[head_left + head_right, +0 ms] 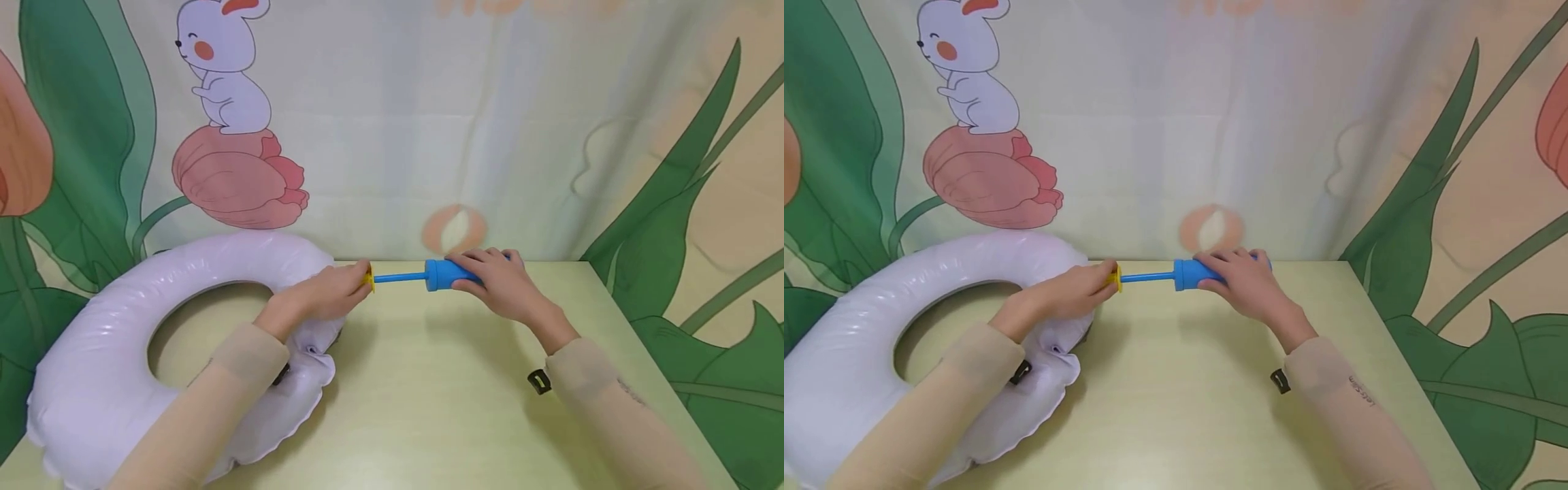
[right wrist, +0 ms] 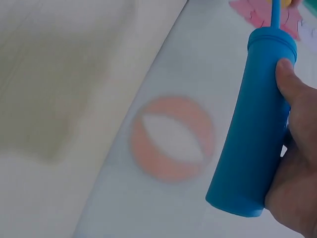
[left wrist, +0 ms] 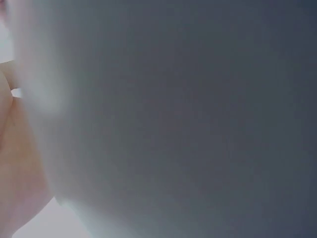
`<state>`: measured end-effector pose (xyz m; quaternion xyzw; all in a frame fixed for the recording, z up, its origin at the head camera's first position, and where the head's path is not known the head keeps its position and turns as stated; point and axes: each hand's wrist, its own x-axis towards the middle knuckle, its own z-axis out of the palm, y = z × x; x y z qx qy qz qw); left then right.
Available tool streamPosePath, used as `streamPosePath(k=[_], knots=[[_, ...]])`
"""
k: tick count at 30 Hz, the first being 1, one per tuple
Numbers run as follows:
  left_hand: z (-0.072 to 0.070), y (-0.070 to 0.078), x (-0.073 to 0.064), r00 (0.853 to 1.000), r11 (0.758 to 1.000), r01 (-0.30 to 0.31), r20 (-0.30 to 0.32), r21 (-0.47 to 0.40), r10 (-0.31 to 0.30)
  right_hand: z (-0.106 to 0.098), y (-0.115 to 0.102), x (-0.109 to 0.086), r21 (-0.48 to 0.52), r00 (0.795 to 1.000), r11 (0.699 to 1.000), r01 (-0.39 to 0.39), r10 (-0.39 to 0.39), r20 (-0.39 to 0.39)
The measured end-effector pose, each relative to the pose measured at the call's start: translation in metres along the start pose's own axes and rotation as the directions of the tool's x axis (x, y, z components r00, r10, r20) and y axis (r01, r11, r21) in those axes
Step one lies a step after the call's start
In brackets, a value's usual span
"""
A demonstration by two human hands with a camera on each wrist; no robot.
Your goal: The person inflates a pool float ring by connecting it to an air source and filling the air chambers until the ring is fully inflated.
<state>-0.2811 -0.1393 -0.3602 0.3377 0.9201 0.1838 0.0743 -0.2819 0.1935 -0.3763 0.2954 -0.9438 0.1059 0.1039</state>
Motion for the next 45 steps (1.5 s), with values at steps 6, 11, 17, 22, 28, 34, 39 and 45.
streamPosePath(k=[6,11,17,22,28,34,39,45], knots=[[0.007,0.011,0.007,0.999,0.998,-0.036,-0.007,0.055,0.037,0.005,-0.039,0.016,-0.078,0.999,0.996,0.033,-0.033,-0.003],[0.013,0.018,0.009,1.0,0.995,-0.012,0.021,0.099,0.01,0.016,-0.055,0.02,-0.022,0.997,1.0,0.01,-0.008,0.073],[0.013,0.017,0.007,0.998,0.996,0.026,0.055,0.084,-0.031,0.021,-0.033,0.009,0.072,0.994,0.997,-0.035,0.027,0.105],[0.012,0.007,0.005,0.996,0.998,0.041,0.075,0.048,-0.044,0.015,0.001,-0.008,0.124,0.991,0.99,-0.061,0.045,0.129],[0.006,0.003,0.002,0.992,0.997,0.074,0.097,0.025,-0.076,0.006,0.037,-0.028,0.186,0.982,0.976,-0.116,0.085,0.167],[0.007,0.003,0.005,0.995,0.999,0.033,0.097,0.01,-0.034,0.005,0.05,-0.039,0.179,0.984,0.975,-0.134,0.109,0.142],[0.006,0.008,0.007,0.997,0.999,0.013,0.081,0.043,-0.016,0.009,0.027,-0.031,0.114,0.991,0.988,-0.107,0.098,0.087],[0.009,0.017,0.007,0.999,0.998,0.0,0.051,0.064,-0.003,0.004,-0.018,-0.011,-0.001,0.999,0.999,-0.044,0.044,0.007]])
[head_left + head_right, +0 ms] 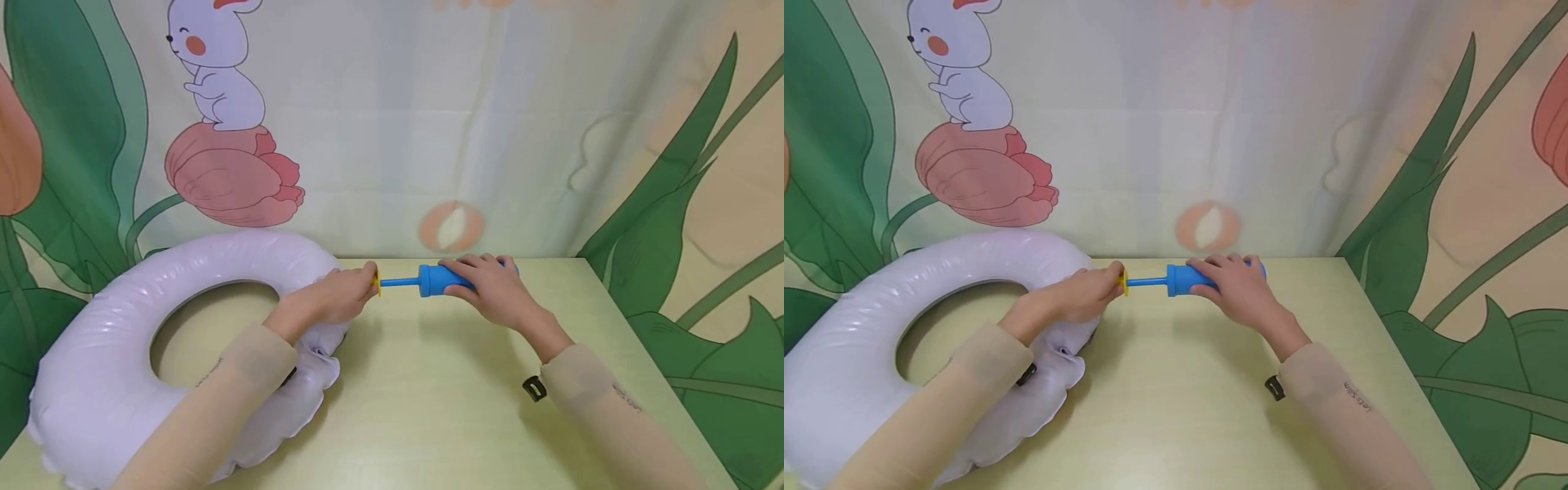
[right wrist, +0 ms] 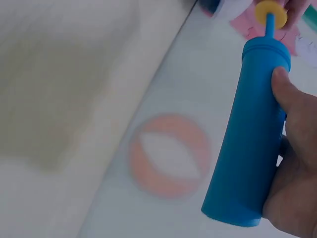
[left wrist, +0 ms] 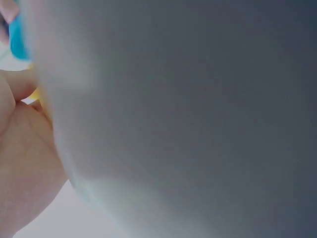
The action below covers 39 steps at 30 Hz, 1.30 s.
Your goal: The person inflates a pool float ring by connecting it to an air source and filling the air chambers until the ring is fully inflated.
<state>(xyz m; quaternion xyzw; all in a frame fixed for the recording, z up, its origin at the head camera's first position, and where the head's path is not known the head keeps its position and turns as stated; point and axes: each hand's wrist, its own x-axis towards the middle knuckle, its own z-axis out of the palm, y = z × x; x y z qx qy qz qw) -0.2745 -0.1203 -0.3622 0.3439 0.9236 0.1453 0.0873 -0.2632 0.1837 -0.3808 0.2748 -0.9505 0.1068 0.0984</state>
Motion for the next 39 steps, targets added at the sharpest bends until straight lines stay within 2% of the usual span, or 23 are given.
streamPosePath(k=[5,10,13,21,26,29,34,39], knots=[[0.002,0.005,0.002,1.0,1.0,0.013,-0.017,0.017,-0.013,0.003,-0.032,0.016,-0.067,0.999,0.997,0.04,-0.043,-0.032],[0.005,0.003,0.004,0.999,0.998,0.051,-0.004,0.025,-0.05,0.009,-0.044,0.022,-0.035,0.999,0.998,0.042,-0.043,-0.017],[0.005,0.0,0.004,0.998,0.998,0.064,-0.004,0.031,-0.063,0.008,-0.033,0.019,0.009,1.0,1.0,0.021,-0.022,0.01],[0.008,-0.006,0.005,1.0,0.999,0.029,0.005,0.043,-0.029,-0.005,0.024,-0.01,0.145,0.993,0.987,-0.072,0.058,0.101],[0.007,-0.009,0.003,0.999,0.999,0.038,-0.004,0.024,-0.038,-0.016,0.053,-0.026,0.182,0.993,0.979,-0.086,0.068,0.101],[0.006,-0.011,0.003,1.0,1.0,0.023,-0.002,-0.005,-0.023,-0.019,0.063,-0.031,0.187,0.993,0.978,-0.088,0.073,0.09],[0.004,-0.012,0.001,1.0,1.0,0.001,0.01,-0.009,-0.001,-0.012,0.056,-0.028,0.166,0.995,0.983,-0.075,0.064,0.071],[0.002,-0.007,0.001,1.0,1.0,-0.026,-0.005,-0.009,0.026,-0.01,0.029,-0.016,0.111,0.999,0.993,-0.046,0.043,0.023]])
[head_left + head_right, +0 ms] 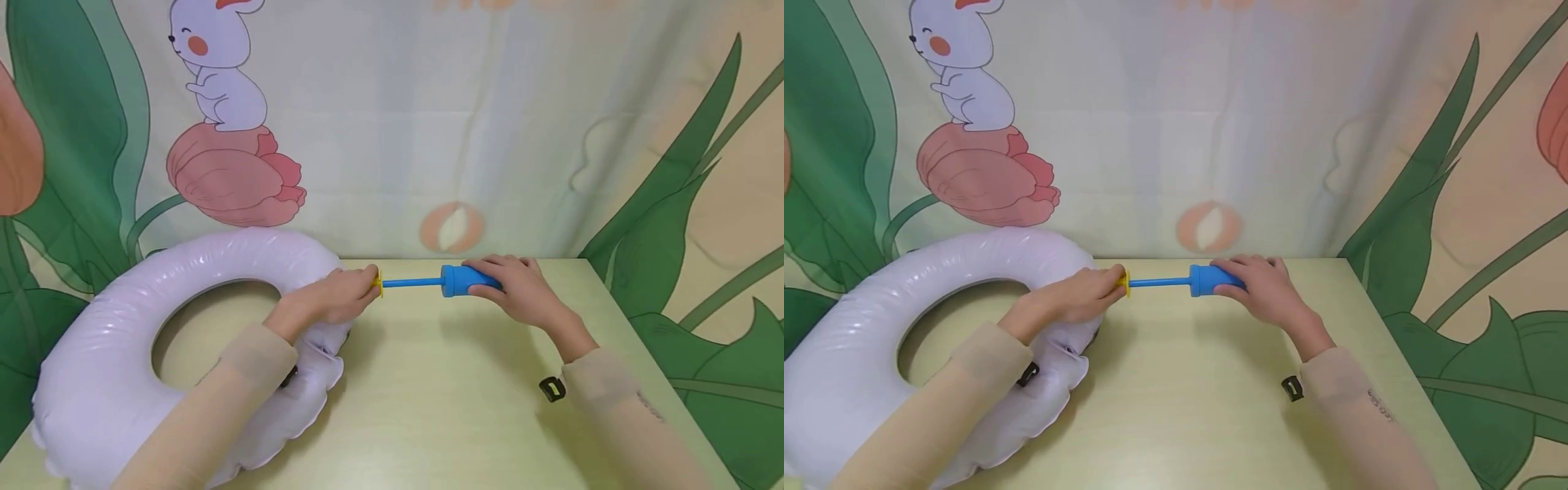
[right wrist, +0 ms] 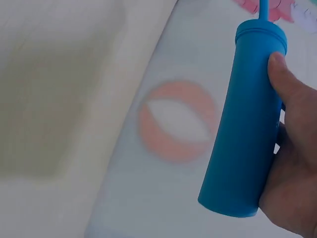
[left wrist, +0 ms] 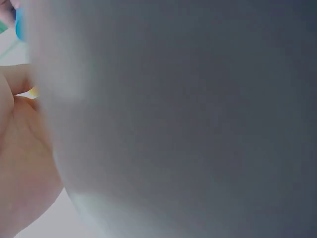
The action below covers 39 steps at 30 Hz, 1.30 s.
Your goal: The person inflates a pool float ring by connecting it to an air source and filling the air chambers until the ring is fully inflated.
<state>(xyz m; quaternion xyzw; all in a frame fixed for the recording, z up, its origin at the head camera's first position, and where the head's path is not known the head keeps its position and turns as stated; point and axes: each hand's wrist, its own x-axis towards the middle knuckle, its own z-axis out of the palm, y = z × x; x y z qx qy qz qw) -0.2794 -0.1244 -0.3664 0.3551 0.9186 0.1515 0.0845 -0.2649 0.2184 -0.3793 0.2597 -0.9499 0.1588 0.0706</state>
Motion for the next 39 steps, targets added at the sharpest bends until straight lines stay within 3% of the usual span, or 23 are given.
streamPosePath(k=[8,14,21,32,39], knots=[[0.008,0.014,0.01,0.999,0.999,-0.017,-0.029,-0.037,0.016,0.002,-0.052,0.017,-0.189,0.996,0.98,0.06,-0.071,-0.051],[0.01,0.017,0.009,0.999,1.0,-0.008,-0.039,0.007,0.008,0.016,-0.073,0.025,-0.14,0.998,0.989,0.05,-0.054,-0.024],[0.008,0.013,0.006,0.999,1.0,0.028,-0.024,-0.005,-0.028,0.012,-0.044,0.02,-0.041,0.999,0.998,0.039,-0.039,0.018],[0.007,0.004,0.003,0.998,0.995,0.062,0.027,-0.072,-0.06,-0.013,0.023,-0.011,0.062,0.996,0.997,-0.038,0.033,0.078],[0.003,0.002,0.0,0.999,0.993,0.039,0.013,-0.115,-0.038,-0.017,0.02,-0.008,0.048,1.0,0.999,0.005,-0.006,0.014]])
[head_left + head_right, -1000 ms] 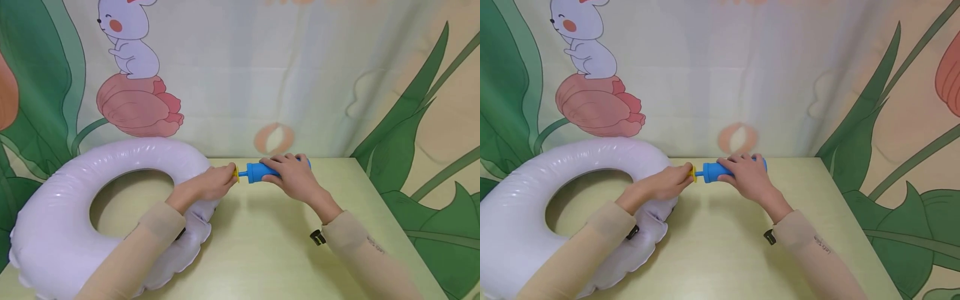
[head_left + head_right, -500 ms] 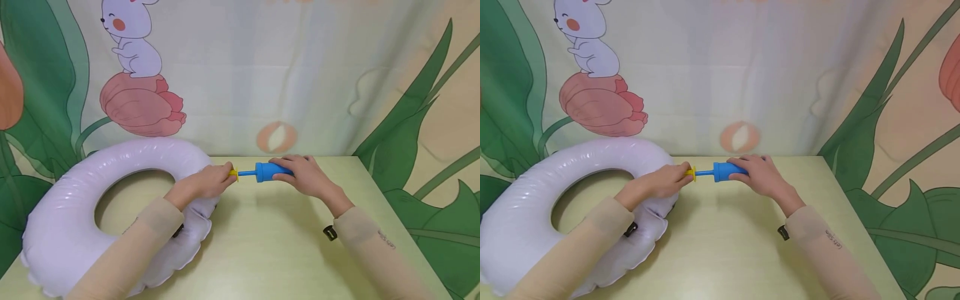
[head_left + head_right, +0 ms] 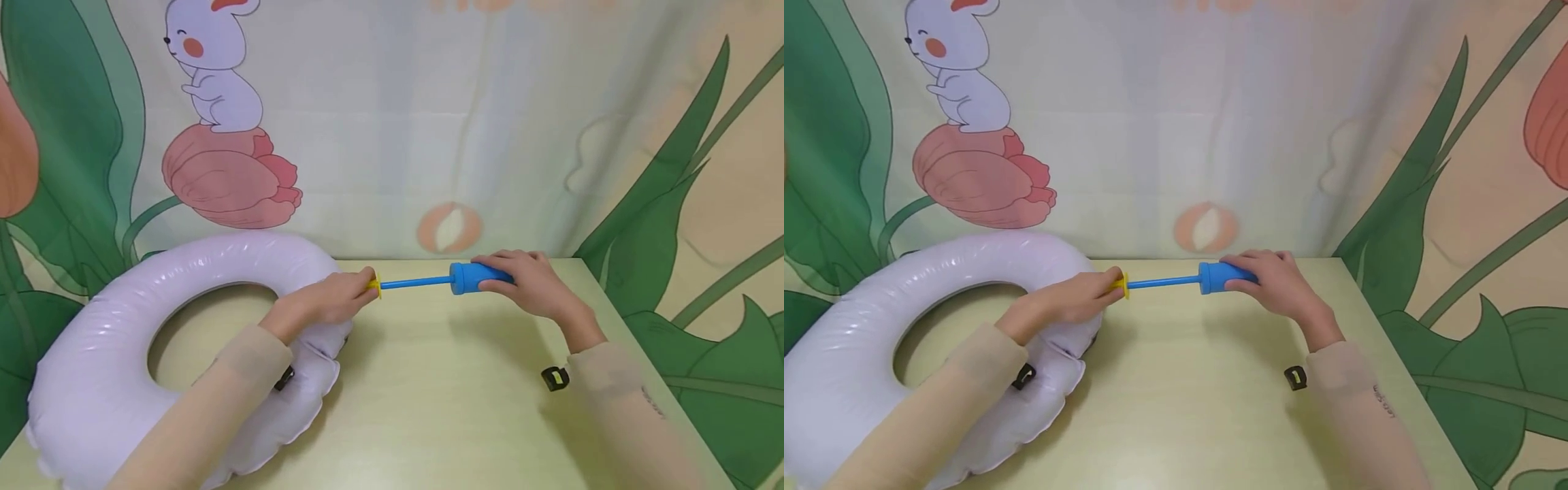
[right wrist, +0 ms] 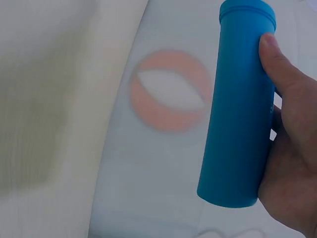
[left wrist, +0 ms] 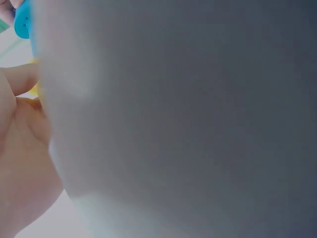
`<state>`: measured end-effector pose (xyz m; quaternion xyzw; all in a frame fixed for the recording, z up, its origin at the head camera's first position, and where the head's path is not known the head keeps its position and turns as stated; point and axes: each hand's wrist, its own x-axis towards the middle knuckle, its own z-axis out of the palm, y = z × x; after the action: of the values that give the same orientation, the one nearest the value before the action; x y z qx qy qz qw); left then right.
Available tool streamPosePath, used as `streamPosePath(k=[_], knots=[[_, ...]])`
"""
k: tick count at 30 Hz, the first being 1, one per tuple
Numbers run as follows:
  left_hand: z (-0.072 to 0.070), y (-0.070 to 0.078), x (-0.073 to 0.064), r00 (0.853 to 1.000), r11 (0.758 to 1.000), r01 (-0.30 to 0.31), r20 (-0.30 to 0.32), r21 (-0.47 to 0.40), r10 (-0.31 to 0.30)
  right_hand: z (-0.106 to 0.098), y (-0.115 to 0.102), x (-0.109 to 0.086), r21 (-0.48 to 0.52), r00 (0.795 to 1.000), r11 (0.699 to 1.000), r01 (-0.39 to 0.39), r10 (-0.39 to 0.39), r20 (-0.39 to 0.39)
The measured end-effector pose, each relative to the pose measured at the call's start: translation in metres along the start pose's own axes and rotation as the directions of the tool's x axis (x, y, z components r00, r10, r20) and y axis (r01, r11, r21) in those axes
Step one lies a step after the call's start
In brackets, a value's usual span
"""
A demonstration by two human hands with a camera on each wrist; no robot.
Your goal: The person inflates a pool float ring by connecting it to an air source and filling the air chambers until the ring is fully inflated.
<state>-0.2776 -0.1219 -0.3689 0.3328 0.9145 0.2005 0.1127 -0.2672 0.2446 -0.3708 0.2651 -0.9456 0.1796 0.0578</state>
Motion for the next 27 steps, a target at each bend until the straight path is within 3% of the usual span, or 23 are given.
streamPosePath(k=[9,13,16,20,27], knots=[[0.001,0.005,0.002,0.999,0.999,-0.037,-0.008,-0.016,0.037,0.021,-0.053,0.022,-0.173,0.997,0.984,0.033,-0.044,-0.058],[0.002,0.007,0.003,0.998,0.998,-0.059,-0.004,0.025,0.059,0.034,-0.077,0.034,-0.183,0.997,0.982,0.052,-0.06,-0.039],[0.002,0.008,0.002,0.999,0.998,-0.044,0.004,0.045,0.043,0.041,-0.087,0.04,-0.152,0.999,0.987,0.045,-0.047,-0.009],[0.003,0.008,0.0,1.0,0.999,-0.014,0.012,0.047,0.013,0.043,-0.084,0.037,-0.092,1.0,0.996,0.014,-0.012,0.026],[0.004,0.007,0.0,1.0,0.999,0.016,0.005,0.047,-0.017,0.026,-0.049,0.017,-0.003,0.999,1.0,-0.025,0.025,0.04]])
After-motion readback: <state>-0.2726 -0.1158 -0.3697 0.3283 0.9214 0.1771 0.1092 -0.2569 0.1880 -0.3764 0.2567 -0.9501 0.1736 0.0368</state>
